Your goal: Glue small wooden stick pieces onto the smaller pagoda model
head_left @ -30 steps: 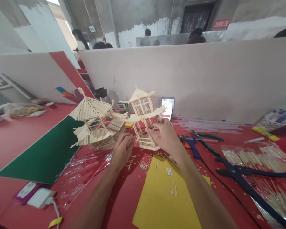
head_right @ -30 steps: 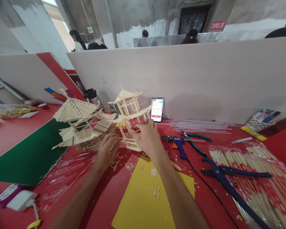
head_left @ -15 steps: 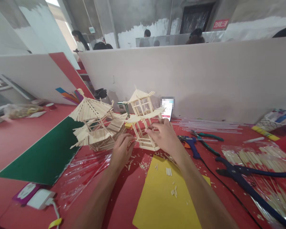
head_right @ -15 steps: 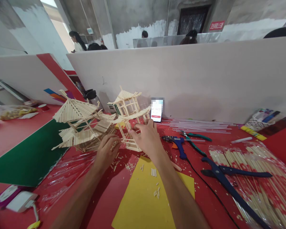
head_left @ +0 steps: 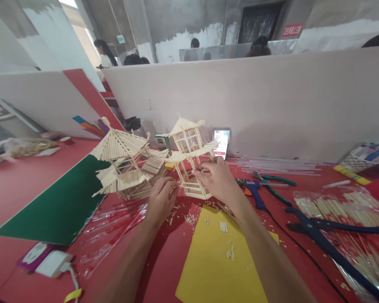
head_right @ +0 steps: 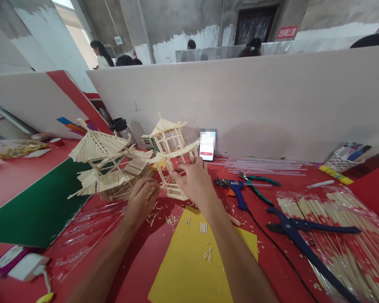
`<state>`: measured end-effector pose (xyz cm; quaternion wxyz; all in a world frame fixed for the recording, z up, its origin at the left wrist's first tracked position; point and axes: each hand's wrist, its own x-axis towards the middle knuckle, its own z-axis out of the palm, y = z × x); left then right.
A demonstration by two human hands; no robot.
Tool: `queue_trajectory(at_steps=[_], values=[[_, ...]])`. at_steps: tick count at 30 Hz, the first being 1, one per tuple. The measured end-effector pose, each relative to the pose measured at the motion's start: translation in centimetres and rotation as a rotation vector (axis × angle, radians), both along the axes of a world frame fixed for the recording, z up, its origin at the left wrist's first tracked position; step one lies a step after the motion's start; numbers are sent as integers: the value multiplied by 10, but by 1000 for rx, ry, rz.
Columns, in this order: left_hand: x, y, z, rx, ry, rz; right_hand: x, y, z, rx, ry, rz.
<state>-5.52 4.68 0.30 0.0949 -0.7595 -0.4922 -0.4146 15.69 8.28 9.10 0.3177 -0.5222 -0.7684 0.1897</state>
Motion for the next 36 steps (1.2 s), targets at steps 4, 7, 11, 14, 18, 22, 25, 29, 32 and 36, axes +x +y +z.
queue_trajectory(at_steps=[4,7,11,14,18,22,25,29,32,36], values=[[0,0,-1,0,-3,14,0,1,-1,8,-8,2],[0,0,-2,5,-4,18,1,2,-2,22,-12,4],[0,0,-1,11,-5,22,0,2,-2,31,-7,-1],[1,0,0,9,-6,19,0,1,-1,20,-8,-4],[1,0,0,13,-6,22,1,1,0,-3,-9,3],[2,-1,0,11,-5,30,1,2,0,-12,6,8],[2,-1,0,7,-9,29,1,2,0,-12,7,12],[2,0,0,5,-23,20,1,1,0,-12,9,10],[1,0,0,-4,-49,-3,2,1,1,-29,3,15],[1,-1,2,-1,-105,-39,2,1,2,-51,0,19]])
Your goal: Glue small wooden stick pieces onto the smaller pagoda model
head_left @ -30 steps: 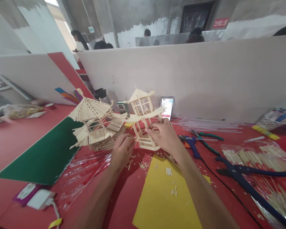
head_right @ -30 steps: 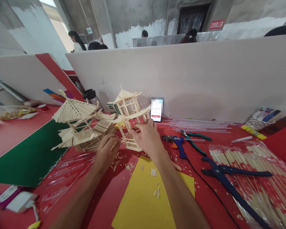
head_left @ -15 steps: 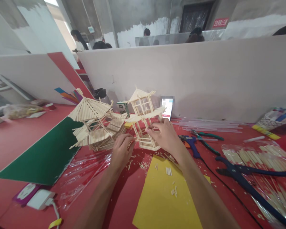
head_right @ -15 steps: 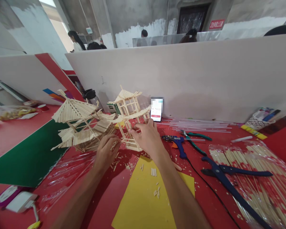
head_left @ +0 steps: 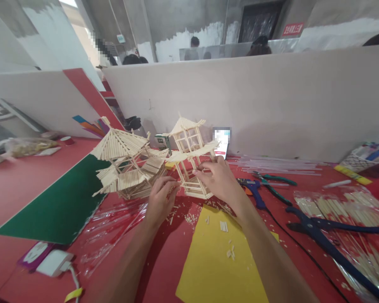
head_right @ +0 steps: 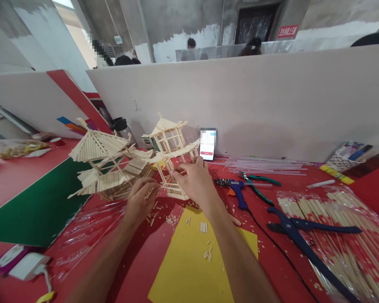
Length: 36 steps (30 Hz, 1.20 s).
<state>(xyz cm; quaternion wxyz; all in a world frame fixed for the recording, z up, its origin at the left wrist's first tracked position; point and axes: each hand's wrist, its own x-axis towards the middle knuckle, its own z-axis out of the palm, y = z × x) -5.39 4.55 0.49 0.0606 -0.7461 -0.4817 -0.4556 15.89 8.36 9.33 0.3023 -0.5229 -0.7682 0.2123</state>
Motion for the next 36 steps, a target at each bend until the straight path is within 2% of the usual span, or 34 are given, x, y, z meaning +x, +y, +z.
queue_trajectory(at_steps=[24,36], values=[[1,0,0,-44,-48,-1,1,1,-2,42,23,5],[2,0,-2,-37,-28,5,1,0,1,2,20,-10]])
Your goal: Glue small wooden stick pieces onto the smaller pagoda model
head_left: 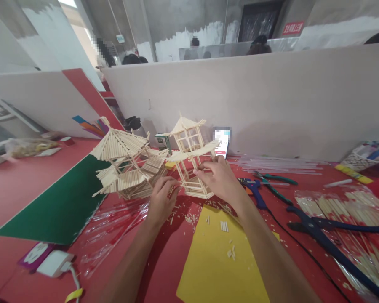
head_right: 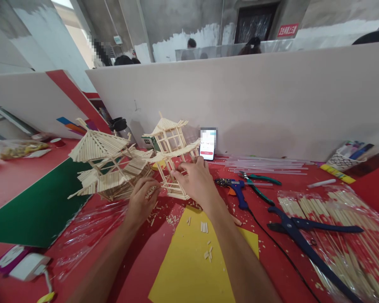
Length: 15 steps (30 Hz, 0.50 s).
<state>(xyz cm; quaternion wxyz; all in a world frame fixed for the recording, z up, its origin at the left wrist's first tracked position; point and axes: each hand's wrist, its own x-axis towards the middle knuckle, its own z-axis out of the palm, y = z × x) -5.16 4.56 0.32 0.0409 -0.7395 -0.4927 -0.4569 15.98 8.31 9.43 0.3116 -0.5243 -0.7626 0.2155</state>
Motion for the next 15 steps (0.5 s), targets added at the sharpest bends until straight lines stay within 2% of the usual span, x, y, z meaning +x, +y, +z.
queue_trajectory(at_steps=[15], values=[[1,2,0,-41,59,-45,1,1,-1,16,7,23]])
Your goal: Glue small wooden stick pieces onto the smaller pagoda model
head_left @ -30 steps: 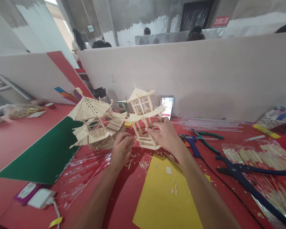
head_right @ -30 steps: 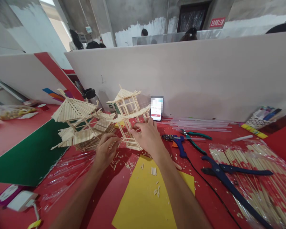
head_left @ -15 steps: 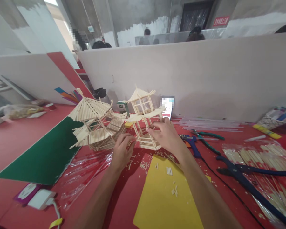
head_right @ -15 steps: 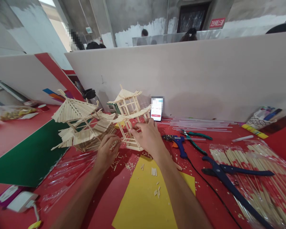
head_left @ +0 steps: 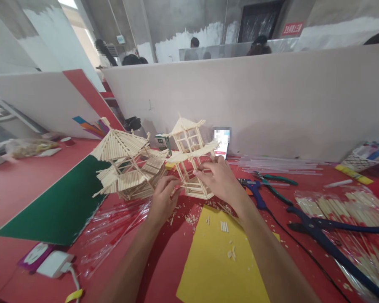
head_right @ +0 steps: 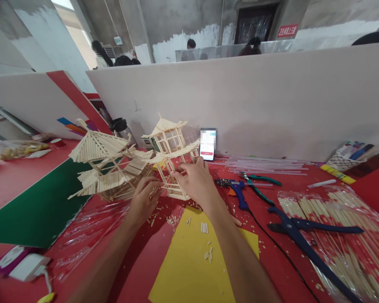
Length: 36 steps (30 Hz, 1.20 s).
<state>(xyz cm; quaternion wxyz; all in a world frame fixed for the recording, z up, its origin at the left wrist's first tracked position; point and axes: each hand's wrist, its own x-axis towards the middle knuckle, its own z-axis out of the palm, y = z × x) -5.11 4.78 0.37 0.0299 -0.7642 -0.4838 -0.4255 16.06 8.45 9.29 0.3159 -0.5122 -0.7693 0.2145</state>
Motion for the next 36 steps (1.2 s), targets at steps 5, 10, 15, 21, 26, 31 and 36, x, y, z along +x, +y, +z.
queue_trajectory(at_steps=[5,10,15,21,26,31,36], values=[[-1,0,0,-9,5,6,0,-1,1,8,-6,1],[-1,-1,1,-8,-4,13,0,0,1,-7,-22,4],[-1,0,0,-17,2,5,0,-1,2,-3,-18,8],[2,-2,1,-13,0,4,6,5,-3,7,12,47],[1,-10,6,-65,-16,-8,31,20,-14,-26,57,159],[-3,-20,7,-100,2,-64,44,28,-24,-21,111,220],[-9,-17,6,-211,21,8,42,27,-22,2,91,182]])
